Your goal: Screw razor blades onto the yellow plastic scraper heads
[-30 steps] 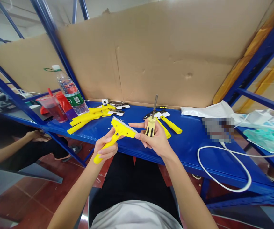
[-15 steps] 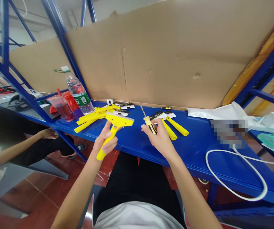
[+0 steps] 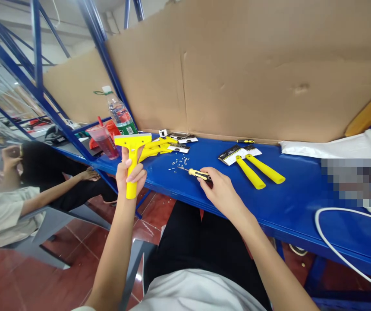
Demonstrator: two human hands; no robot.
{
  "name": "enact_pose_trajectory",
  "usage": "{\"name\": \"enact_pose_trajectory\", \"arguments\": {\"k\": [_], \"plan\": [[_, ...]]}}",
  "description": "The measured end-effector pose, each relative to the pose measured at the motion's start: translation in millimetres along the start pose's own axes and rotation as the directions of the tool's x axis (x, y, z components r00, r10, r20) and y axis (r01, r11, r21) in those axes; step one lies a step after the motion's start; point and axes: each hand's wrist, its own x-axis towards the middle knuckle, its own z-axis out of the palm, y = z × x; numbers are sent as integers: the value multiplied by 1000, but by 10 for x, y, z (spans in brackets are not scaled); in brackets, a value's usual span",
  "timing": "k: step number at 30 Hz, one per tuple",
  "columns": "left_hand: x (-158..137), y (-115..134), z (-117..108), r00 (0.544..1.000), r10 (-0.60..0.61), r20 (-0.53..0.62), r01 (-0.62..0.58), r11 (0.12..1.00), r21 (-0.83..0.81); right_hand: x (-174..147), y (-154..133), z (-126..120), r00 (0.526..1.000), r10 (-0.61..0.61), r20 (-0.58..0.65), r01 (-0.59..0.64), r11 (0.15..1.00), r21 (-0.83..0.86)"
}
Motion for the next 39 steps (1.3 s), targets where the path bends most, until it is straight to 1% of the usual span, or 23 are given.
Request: {"name": "enact_pose_trajectory", "arguments": {"k": [3, 7, 9, 13, 16, 22, 29, 34, 39], "plan": [[13, -26, -13, 1000, -8, -10, 8, 999, 35, -12, -12, 21, 999, -34, -29, 34, 999, -3], [44, -89, -2, 999, -19, 34, 17, 998, 52, -32, -39, 7, 996, -58, -74, 59, 998, 9], [59, -122, 6, 999, -33, 31, 31, 998, 61, -34, -54, 19, 995, -82, -53, 83, 997, 8], [82, -177, -2, 997, -79, -15, 79, 995, 68, -21, -76, 98, 992, -128, -1, 128, 992, 11], [95, -207, -38, 996, -92, -19, 93, 994, 53, -14, -76, 162, 989, -148, 23, 148, 989, 27], [114, -240, -109, 993, -112, -24, 113, 993, 44, -4, -35, 189, 986, -149, 69, 147, 989, 31], [122, -296, -86, 988, -145, -46, 148, 985, 90, 12, -17, 176, 988, -124, 96, 124, 992, 1], [132, -337, -116, 988, -152, -9, 152, 986, 66, 17, -34, 168, 985, -121, 119, 124, 992, -20], [135, -354, -155, 990, -139, 17, 138, 989, 53, 18, -30, 175, 987, -120, 103, 124, 991, -39]]}}
